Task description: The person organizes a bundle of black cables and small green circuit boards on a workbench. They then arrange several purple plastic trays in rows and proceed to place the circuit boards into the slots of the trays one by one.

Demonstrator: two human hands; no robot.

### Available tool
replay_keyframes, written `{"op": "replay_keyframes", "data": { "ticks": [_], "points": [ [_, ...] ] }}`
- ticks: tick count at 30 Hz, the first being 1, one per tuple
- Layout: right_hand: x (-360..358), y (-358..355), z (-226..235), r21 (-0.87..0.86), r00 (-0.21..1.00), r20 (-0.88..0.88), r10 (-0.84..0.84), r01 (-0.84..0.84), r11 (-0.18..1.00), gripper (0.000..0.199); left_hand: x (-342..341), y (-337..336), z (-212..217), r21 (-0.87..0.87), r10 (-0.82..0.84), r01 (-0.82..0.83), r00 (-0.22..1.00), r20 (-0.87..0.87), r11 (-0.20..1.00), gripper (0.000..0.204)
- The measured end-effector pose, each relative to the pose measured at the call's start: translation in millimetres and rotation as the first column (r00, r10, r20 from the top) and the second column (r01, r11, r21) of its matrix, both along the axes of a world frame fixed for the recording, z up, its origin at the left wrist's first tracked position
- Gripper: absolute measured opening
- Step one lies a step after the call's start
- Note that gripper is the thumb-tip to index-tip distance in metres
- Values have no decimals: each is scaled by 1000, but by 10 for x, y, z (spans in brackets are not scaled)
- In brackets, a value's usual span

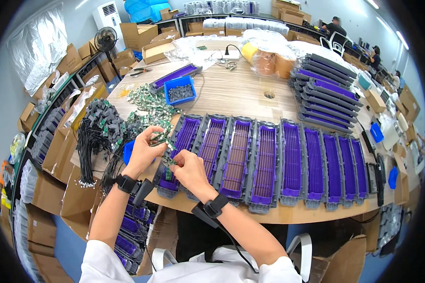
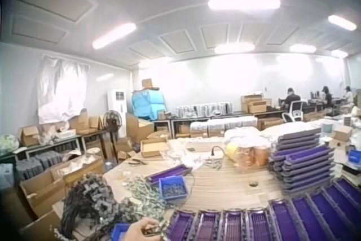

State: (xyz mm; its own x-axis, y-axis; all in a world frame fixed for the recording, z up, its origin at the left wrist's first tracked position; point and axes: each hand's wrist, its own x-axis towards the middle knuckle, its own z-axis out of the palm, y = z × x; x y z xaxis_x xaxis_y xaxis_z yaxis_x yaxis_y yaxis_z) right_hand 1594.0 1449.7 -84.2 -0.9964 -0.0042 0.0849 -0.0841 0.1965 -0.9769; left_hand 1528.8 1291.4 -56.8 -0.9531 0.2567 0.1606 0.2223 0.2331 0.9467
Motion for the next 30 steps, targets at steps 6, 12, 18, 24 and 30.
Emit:
{"op": "replay_keyframes", "data": {
  "ticks": [6,12,18,24,30],
  "points": [
    [58,23,-32,106,993,-109,-33,44,993,13,-29,-44,-83,-37,41,-43,998,-55,998,33],
    [283,286,9,283,949,-312,-45,138,949,15,126,-128,64,-44,65,-68,996,-56,997,33],
    [447,564,-23,370,963,-268,-20,122,921,20,222,-82,59,-85,80,-88,993,-92,993,32],
    [521,634,-50,311,973,-229,-39,111,944,29,292,11,-48,-79,86,-97,988,-132,992,31],
    [673,806,73,297,961,-266,-77,158,942,21,397,130,34,-204,62,-94,986,-157,974,31]
  ]
}}
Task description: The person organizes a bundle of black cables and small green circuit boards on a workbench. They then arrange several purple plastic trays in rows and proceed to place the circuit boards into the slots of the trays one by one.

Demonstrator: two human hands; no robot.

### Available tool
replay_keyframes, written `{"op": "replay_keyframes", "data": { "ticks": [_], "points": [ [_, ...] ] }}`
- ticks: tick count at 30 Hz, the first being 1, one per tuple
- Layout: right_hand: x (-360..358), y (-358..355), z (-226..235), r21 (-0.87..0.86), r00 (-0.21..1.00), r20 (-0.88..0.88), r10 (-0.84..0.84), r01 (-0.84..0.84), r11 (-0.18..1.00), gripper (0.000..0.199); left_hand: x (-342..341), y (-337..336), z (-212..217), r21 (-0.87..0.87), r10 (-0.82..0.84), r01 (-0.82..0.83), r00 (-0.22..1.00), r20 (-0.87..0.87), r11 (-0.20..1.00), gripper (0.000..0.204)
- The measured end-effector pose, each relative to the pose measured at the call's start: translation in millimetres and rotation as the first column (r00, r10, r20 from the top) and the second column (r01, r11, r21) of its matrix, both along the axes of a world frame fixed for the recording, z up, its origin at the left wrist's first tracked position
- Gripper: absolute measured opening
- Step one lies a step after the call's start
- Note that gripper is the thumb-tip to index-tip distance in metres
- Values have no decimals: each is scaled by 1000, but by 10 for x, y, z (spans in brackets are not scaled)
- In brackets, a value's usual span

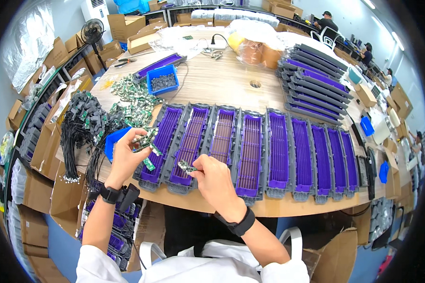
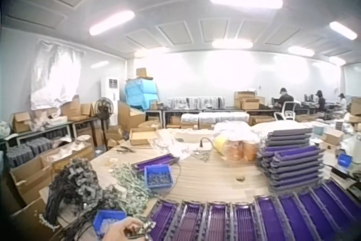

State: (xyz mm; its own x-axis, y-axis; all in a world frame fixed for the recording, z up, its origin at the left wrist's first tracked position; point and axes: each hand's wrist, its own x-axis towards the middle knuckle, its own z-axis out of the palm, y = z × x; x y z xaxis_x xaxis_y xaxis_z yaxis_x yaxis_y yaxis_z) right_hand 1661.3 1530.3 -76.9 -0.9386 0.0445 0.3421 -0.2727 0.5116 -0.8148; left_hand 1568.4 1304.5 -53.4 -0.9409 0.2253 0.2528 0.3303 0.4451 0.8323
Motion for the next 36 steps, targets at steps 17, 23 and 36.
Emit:
{"op": "replay_keyframes", "data": {
  "ticks": [17,23,36],
  "points": [
    [322,401,-83,216,975,-83,-207,220,951,23,230,559,53,-36,-99,99,995,22,994,28],
    [247,202,125,-103,986,-159,-45,28,994,31,325,797,46,-10,-136,135,986,-96,991,31],
    [397,820,-45,-141,951,-209,-228,202,969,12,428,1386,37,68,-371,366,924,89,928,31]
  ]
}}
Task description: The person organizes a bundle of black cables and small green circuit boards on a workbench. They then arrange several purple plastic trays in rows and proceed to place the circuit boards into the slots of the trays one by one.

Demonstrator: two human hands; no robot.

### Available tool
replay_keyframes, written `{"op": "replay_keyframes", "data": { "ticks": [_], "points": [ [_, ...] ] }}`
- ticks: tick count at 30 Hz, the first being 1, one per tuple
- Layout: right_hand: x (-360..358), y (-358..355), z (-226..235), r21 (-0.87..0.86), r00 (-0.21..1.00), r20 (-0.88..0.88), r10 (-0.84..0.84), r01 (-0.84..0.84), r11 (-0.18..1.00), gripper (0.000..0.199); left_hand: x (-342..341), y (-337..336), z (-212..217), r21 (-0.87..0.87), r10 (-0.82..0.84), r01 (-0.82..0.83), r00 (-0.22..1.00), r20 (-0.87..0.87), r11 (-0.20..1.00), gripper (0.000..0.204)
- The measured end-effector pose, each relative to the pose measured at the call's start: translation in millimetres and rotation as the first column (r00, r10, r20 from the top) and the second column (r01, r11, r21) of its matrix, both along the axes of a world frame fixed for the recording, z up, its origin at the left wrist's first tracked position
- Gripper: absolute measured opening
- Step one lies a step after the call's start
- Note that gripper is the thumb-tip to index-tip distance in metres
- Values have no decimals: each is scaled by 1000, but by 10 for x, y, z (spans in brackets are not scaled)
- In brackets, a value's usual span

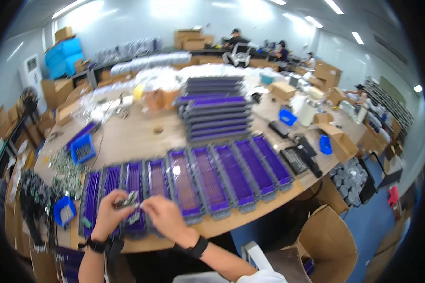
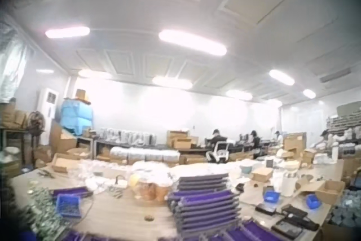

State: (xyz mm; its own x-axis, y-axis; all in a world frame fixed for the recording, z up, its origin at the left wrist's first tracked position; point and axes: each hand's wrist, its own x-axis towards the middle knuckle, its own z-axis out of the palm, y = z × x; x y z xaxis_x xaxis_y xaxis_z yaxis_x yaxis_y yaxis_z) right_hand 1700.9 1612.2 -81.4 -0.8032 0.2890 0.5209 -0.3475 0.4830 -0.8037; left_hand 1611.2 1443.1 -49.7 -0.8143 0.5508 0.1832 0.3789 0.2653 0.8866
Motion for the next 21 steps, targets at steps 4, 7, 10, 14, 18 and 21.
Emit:
{"op": "replay_keyframes", "data": {
  "ticks": [4,7,10,14,18,21],
  "points": [
    [184,289,63,81,989,18,-149,147,986,11,-16,192,-44,-15,-25,25,1000,6,1000,29],
    [313,356,16,163,967,134,-215,193,968,10,67,192,-37,-43,1,1,999,35,999,29],
    [311,399,-94,247,971,134,-198,161,956,10,108,259,-19,-57,-9,13,998,57,998,29],
    [297,374,-131,298,972,150,-179,128,946,12,117,326,-37,-77,-37,40,999,38,996,30],
    [296,429,37,128,978,124,-167,151,980,25,180,402,34,-120,-61,66,997,50,991,29],
    [240,472,100,105,992,84,-98,89,990,28,215,466,49,-153,-102,107,994,39,983,27]
  ]
}}
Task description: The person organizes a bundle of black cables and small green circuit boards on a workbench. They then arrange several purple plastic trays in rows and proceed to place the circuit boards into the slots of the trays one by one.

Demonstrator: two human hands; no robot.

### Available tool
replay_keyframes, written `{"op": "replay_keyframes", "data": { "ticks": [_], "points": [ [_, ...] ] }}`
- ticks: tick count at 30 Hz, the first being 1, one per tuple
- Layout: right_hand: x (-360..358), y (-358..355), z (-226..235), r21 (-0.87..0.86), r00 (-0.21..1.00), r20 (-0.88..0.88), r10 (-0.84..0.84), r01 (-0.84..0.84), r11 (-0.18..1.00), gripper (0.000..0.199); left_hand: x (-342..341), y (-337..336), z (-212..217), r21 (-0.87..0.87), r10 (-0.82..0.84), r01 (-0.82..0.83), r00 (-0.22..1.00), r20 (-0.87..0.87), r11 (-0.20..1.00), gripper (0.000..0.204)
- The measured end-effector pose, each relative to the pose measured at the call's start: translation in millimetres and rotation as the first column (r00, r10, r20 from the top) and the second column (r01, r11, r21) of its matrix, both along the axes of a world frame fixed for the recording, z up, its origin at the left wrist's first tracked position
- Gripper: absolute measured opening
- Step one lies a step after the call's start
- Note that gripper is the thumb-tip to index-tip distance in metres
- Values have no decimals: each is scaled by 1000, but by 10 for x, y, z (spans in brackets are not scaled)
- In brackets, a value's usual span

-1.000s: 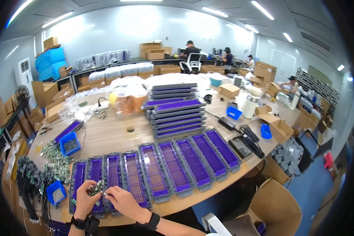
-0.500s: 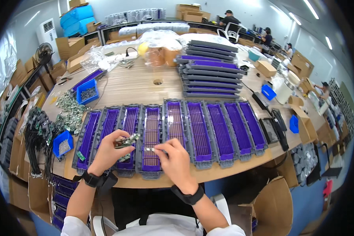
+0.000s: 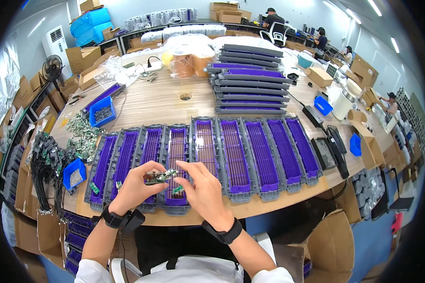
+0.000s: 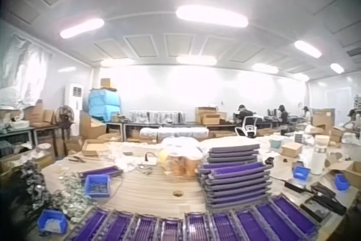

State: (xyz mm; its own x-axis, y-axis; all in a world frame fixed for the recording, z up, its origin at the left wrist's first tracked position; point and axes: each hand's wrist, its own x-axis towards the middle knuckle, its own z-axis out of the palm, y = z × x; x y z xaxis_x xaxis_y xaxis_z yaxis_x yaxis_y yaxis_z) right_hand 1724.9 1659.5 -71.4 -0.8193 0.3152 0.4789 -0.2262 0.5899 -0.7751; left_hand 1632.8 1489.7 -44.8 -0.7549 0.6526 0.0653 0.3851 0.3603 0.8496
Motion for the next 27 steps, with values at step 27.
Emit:
{"op": "replay_keyframes", "data": {
  "ticks": [27],
  "points": [
    [260,514,-257,235,971,145,-189,152,960,22,-31,229,-59,42,25,-26,999,21,999,24]
  ]
}}
